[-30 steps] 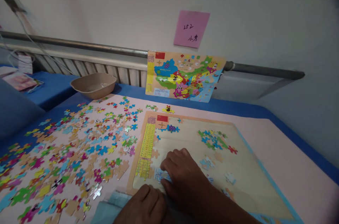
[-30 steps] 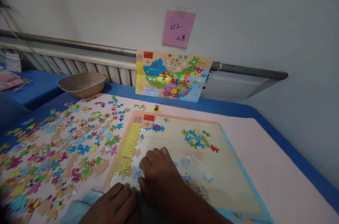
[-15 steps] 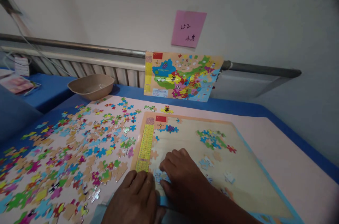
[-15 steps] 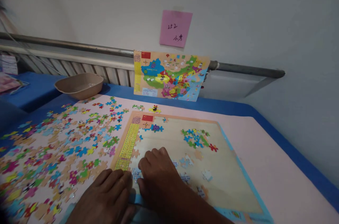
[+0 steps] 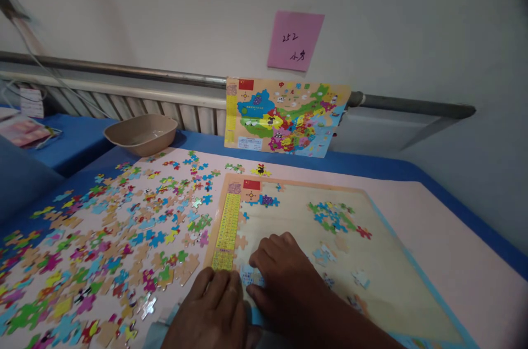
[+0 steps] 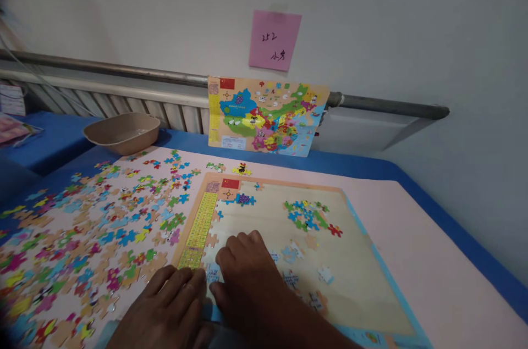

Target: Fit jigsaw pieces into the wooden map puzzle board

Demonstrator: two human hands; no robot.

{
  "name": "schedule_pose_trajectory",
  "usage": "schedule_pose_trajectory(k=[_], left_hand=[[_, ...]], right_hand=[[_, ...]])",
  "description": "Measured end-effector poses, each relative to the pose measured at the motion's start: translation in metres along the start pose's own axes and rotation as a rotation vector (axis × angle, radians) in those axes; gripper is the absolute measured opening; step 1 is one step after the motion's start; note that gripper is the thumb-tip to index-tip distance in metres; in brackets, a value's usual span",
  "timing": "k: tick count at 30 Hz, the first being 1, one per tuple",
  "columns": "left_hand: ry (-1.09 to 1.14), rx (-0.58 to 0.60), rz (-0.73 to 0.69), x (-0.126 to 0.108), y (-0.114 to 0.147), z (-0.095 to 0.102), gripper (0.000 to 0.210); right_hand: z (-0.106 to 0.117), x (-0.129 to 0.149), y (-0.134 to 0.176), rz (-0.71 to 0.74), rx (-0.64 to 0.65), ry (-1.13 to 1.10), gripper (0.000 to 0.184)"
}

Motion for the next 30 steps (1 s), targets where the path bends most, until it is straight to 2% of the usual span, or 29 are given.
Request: schedule_pose_trajectory(k=[3, 9, 14, 19, 24, 30], left_hand=[[-0.003, -0.028, 0.008, 0.0, -0.002, 0.002, 0.047], [-0.004, -0.003, -0.005, 0.0, -0.005, 0.003, 0.038], [0.012, -0.005, 0.004, 0.001, 0.002, 0.001, 0.037], [-0.002, 0.06, -0.026, -0.002, 0.009, -0.01, 0.034], [0.006, 0.02, -0.018, -0.002, 0.007, -0.005, 0.033], [0.0, 0.054, -0.028, -0.002, 0.008, -0.008, 0.029]], right_hand=[[0.0, 0.002, 0.0, 0.016, -0.022, 0.013, 0.023], [-0.001, 0.003, -0.001, -0.016, -0.006, 0.009, 0.031], [-0.003, 0.004, -0.005, -0.04, 0.035, 0.016, 0.03], [-0.003, 0.005, -0.006, -0.038, 0.035, 0.017, 0.031], [-0.002, 0.005, -0.006, -0.025, 0.02, 0.018, 0.031], [-0.004, 0.006, -0.005, -0.02, 0.019, 0.001, 0.03]])
Point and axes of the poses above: each hand's wrist, its own y-axis away from the middle knuckle, its own z-axis out of the back of the hand, x = y × z, the point moved 10 cm from there along -y, towards the middle knuckle, and after that the axes turned 8 degrees about -y, right-handed, at the moved point
